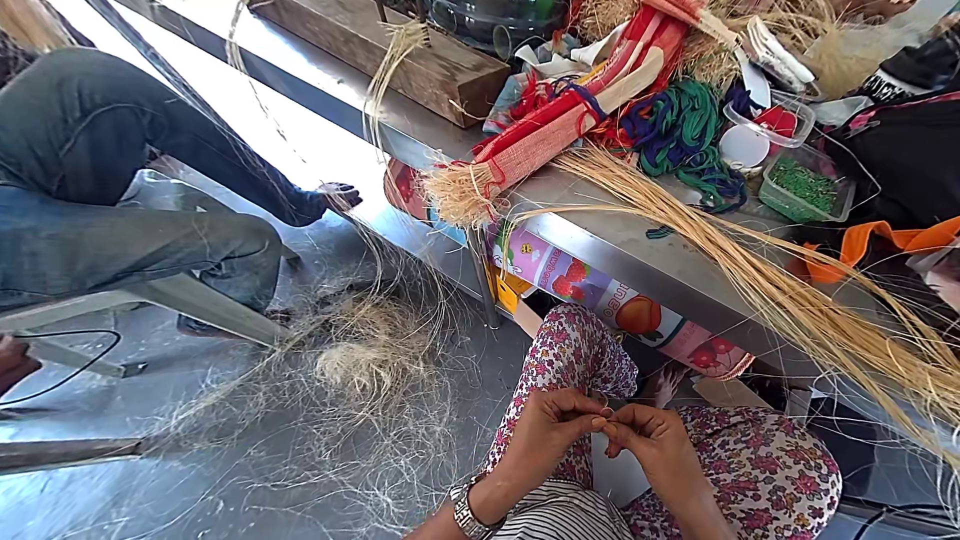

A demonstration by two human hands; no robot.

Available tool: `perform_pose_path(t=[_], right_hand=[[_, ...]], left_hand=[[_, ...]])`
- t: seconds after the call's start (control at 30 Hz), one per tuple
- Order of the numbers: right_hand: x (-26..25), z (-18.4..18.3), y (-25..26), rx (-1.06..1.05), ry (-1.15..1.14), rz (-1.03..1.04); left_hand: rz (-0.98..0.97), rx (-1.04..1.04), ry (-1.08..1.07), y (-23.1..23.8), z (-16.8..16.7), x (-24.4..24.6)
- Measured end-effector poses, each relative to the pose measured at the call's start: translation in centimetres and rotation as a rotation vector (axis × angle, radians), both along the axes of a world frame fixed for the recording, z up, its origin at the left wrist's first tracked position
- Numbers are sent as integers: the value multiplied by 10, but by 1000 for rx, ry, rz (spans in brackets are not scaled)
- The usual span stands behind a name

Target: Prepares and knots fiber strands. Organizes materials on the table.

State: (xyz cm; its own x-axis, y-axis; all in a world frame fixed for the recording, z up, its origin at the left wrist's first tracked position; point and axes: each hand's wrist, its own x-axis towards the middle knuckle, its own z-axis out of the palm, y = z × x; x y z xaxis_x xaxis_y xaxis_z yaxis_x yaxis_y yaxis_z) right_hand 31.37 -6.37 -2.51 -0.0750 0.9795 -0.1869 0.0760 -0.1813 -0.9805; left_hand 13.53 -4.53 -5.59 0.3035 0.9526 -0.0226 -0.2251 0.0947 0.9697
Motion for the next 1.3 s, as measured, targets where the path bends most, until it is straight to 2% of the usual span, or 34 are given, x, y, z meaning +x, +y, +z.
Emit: perform_pose_path(t=[0.1,0.33,0.47,0.63,0.77,1.1,1.3], right_hand=[[0,0,0,4,9,-7],[7,-5,3,29,-12,-16],[10,-9,4,14,8,-68],[7,-12,0,48,33,-33],[1,-13,-3,114,-61,-7],[-5,-21,-3,124,55,-5],[-16,-37,-4,195,-190,0]], left_hand=[[-6,-5,-1,1,-1,0],[15,-313,-153,6,4,2],[39,-395,-210,7,5,2],[37,-393,-223,6,4,3],[44,-372,-226,5,3,6],[88,-295,-214,4,-2,10],[69,-345,-243,2,2,13]])
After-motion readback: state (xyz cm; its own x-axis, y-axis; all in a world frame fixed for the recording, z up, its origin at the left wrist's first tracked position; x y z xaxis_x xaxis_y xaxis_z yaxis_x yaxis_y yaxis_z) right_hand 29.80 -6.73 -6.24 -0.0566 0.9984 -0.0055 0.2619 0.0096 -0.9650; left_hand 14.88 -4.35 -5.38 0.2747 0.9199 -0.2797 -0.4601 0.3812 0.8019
